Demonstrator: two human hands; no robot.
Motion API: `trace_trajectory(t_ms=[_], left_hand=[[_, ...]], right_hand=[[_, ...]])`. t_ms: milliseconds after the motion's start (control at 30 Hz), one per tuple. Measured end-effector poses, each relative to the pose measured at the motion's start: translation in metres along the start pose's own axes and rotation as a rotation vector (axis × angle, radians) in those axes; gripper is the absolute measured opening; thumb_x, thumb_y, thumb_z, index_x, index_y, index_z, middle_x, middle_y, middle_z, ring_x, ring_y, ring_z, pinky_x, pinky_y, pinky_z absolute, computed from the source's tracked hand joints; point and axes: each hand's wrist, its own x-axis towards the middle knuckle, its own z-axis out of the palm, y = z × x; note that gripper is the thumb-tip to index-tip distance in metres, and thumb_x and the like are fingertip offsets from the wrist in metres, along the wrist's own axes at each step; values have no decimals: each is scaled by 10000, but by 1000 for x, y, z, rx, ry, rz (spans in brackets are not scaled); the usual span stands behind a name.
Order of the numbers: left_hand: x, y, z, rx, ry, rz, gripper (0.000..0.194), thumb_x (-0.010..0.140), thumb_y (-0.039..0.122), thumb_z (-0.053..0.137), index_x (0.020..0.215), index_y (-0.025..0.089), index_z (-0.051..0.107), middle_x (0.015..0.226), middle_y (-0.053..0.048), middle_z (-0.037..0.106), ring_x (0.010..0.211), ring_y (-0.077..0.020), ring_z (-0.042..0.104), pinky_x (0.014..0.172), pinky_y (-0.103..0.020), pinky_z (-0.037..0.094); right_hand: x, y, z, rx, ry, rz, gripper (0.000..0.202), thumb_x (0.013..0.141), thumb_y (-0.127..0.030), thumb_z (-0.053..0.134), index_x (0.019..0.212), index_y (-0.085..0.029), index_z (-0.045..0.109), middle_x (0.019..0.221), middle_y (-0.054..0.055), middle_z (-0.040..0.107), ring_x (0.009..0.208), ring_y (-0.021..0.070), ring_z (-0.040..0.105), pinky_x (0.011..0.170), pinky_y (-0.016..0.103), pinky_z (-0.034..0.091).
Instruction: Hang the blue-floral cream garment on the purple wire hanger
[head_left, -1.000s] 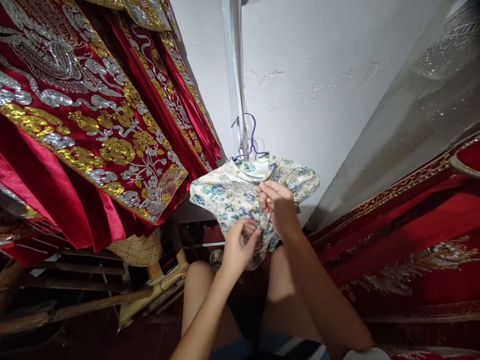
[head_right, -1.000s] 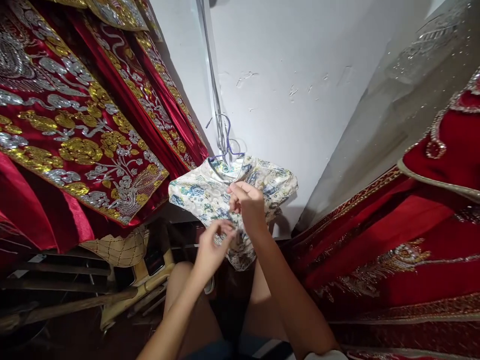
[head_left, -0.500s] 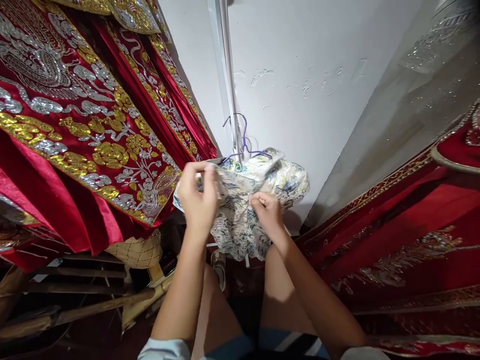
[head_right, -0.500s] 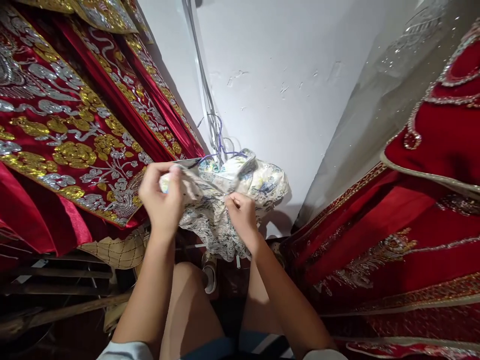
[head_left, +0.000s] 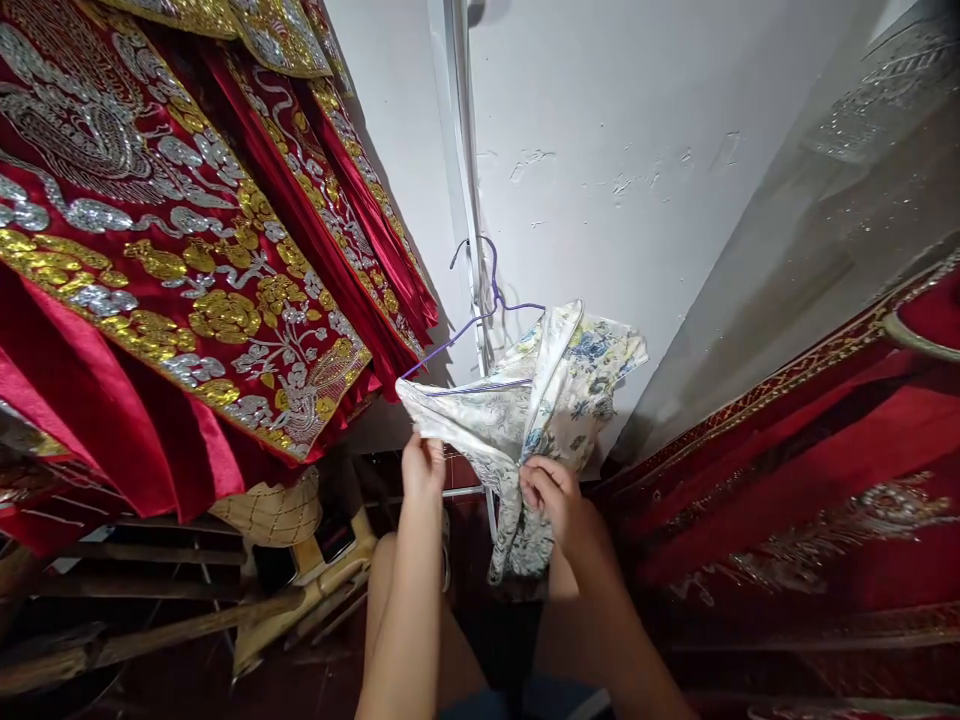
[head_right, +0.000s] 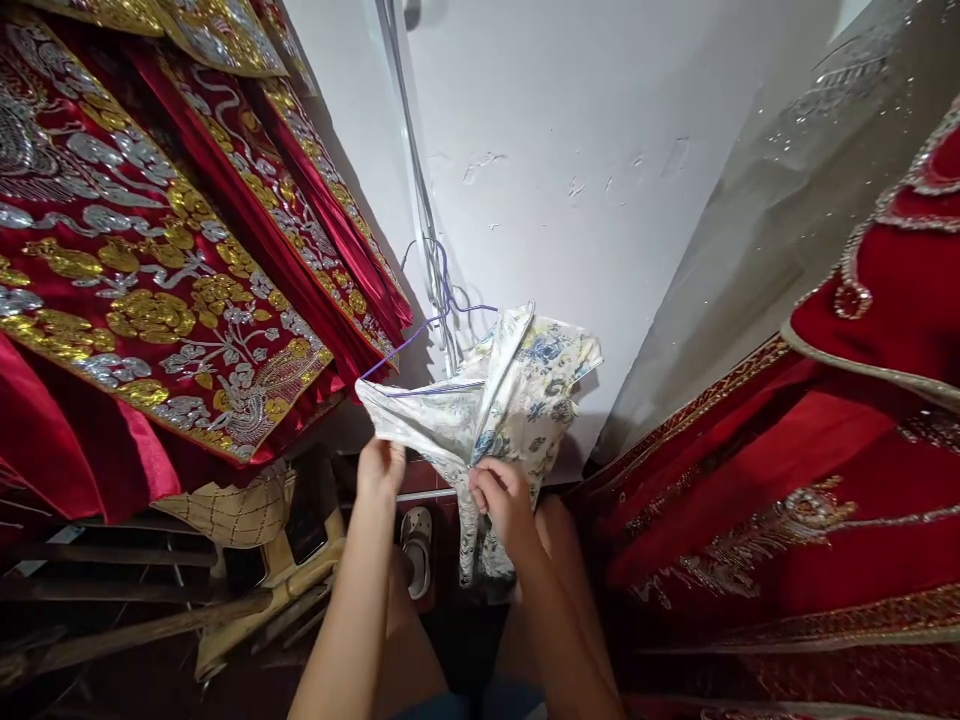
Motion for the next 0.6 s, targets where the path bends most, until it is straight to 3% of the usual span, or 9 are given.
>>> trace_trajectory(t_ms=[67,167,300,400,500,600], left_hand=[[-15,-17,7,-36,20,-60,53,837,147,578,859,154,625,754,-45,674,792,-135,681,766,-235,567],[-30,-24,14,-46,-39,-90,88,769,208,664,837,151,654,796,-42,698,842,-158,686,827,-275,555],[-40,-9,18,167,-247,-67,228,659,320,789,754,145,677,739,-17,672,773,-173,631,761,-276,513],[-54,7,24,225,-449,-62,294,746,423,763,740,144,668,738,-24,635,753,-164,586,743,-263,480],[-81,20,37,287,-664,16,290,873,449,671,847,160,659,800,-31,611,752,-154,552,721,-253,450],[-106,30,51,406,-877,154,229,925,395,628,879,172,656,865,-52,613,801,-175,561,745,-277,453]], right_hand=[[-3,2,-12,-16,10,19,352,795,-379,572,499,-233,449,464,-36,408,471,128,349,502,285,275],[-5,6,-32,-15,-32,29,330,782,-378,563,497,-231,488,424,-40,411,449,123,328,503,284,272],[-5,10,-54,-135,-177,136,278,743,-335,559,499,-213,506,419,-47,418,438,110,337,496,267,263],[0,13,-61,-326,-315,229,291,776,-367,598,546,-190,591,464,-27,499,469,123,421,508,264,310],[13,17,-57,-306,-145,115,446,841,-579,597,646,-183,670,605,29,634,584,172,542,568,291,410],[26,15,-46,2,-82,109,657,808,-813,497,766,-191,703,699,68,684,709,238,636,653,347,502]])
